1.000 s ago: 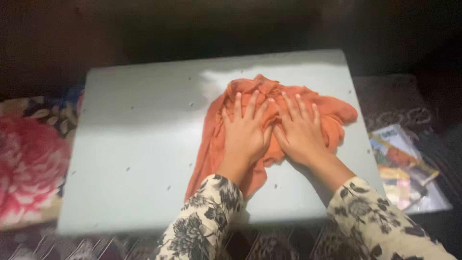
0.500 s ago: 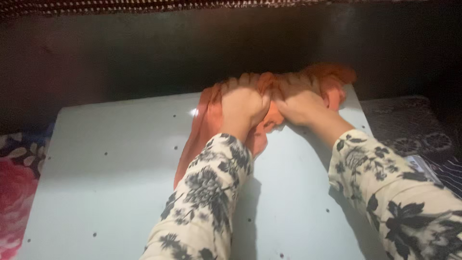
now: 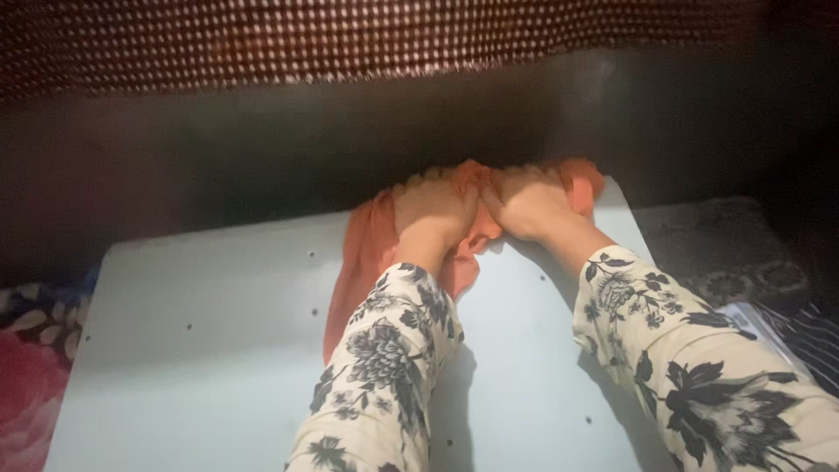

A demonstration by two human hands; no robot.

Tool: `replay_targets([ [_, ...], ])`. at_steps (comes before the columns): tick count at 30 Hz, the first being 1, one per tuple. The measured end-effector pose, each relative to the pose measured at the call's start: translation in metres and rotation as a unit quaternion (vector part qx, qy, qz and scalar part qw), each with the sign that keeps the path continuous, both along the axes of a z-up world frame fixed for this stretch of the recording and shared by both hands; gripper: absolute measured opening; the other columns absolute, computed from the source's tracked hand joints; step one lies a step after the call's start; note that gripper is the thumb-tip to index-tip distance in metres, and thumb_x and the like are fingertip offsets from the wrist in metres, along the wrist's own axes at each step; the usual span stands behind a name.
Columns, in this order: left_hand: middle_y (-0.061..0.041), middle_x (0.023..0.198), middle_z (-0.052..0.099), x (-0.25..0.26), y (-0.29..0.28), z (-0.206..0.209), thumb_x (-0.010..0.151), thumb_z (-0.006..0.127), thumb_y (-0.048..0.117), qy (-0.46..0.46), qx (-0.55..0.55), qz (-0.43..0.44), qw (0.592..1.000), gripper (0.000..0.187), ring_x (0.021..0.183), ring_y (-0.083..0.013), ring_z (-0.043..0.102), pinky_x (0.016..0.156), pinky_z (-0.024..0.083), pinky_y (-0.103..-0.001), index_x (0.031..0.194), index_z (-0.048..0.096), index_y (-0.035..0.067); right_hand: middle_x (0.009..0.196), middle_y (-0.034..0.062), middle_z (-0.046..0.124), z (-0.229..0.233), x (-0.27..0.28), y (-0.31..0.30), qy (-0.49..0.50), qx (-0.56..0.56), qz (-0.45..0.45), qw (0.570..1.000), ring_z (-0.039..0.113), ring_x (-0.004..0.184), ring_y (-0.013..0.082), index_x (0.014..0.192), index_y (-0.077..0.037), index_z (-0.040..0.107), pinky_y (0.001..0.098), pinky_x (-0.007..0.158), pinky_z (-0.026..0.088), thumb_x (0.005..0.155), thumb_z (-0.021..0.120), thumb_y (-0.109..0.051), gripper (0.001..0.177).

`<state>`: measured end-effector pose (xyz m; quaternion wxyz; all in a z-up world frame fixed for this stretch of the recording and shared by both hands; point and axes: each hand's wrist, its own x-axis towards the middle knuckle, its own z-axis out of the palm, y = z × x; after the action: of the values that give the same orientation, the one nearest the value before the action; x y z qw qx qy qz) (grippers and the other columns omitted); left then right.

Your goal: The person wipes the lid of a metal box with an orange cloth. They then open the box and remove several items one by one, including a yellow cloth, a router box, a blue document, a drawing book, a white envelope, a grey folder, a toy, and a plastic bag, placing them on the floor beside the box.

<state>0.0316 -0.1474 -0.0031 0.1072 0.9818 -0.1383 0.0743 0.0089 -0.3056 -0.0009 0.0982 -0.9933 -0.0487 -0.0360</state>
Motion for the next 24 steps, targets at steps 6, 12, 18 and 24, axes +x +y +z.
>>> replay_targets([
  [6,-0.013,0.134,0.061,-0.061,0.005,-0.005,0.091,0.056,0.046,-0.126,-0.147,-0.066,0.979,0.053,0.129,-0.0391,0.05,0.113,0.03,-0.061,0.133,0.063,0.014,0.146,0.0221,0.055,-0.018,-0.051,-0.018,-0.16,-0.028,0.025,0.986,0.045,0.135,0.0401,0.135,-0.007,0.06,0.0606,0.116,0.026,0.095,0.053,-0.043,0.054],
  [12,-0.013,0.152,0.048,-0.124,-0.006,0.002,0.086,0.062,0.048,-0.147,-0.156,-0.075,0.974,0.06,0.144,-0.0435,0.033,0.115,0.014,-0.072,0.138,0.062,0.019,0.164,0.0147,0.029,-0.01,-0.121,-0.027,-0.102,-0.001,-0.005,0.995,0.022,0.152,0.0357,0.157,-0.027,0.035,0.067,0.116,0.011,0.092,0.053,-0.042,0.069],
  [18,-0.013,0.159,0.04,-0.196,-0.015,0.0,0.085,0.063,0.048,-0.101,-0.154,-0.093,0.978,0.063,0.151,-0.0426,0.023,0.118,0.009,-0.073,0.142,0.06,0.02,0.166,0.0135,0.023,-0.006,-0.201,-0.035,-0.097,0.002,-0.009,0.995,0.021,0.151,0.0368,0.157,-0.025,0.035,0.071,0.114,0.01,0.091,0.055,-0.041,0.072],
  [24,-0.014,0.159,0.038,-0.269,-0.021,0.0,0.085,0.063,0.048,-0.088,-0.153,-0.108,0.978,0.066,0.15,-0.0437,0.021,0.115,0.007,-0.074,0.143,0.058,0.018,0.167,0.0107,0.023,-0.011,-0.279,-0.037,-0.085,0.002,-0.029,0.996,0.023,0.152,0.0363,0.157,-0.028,0.034,0.0719,0.114,0.013,0.087,0.059,-0.037,0.075],
])
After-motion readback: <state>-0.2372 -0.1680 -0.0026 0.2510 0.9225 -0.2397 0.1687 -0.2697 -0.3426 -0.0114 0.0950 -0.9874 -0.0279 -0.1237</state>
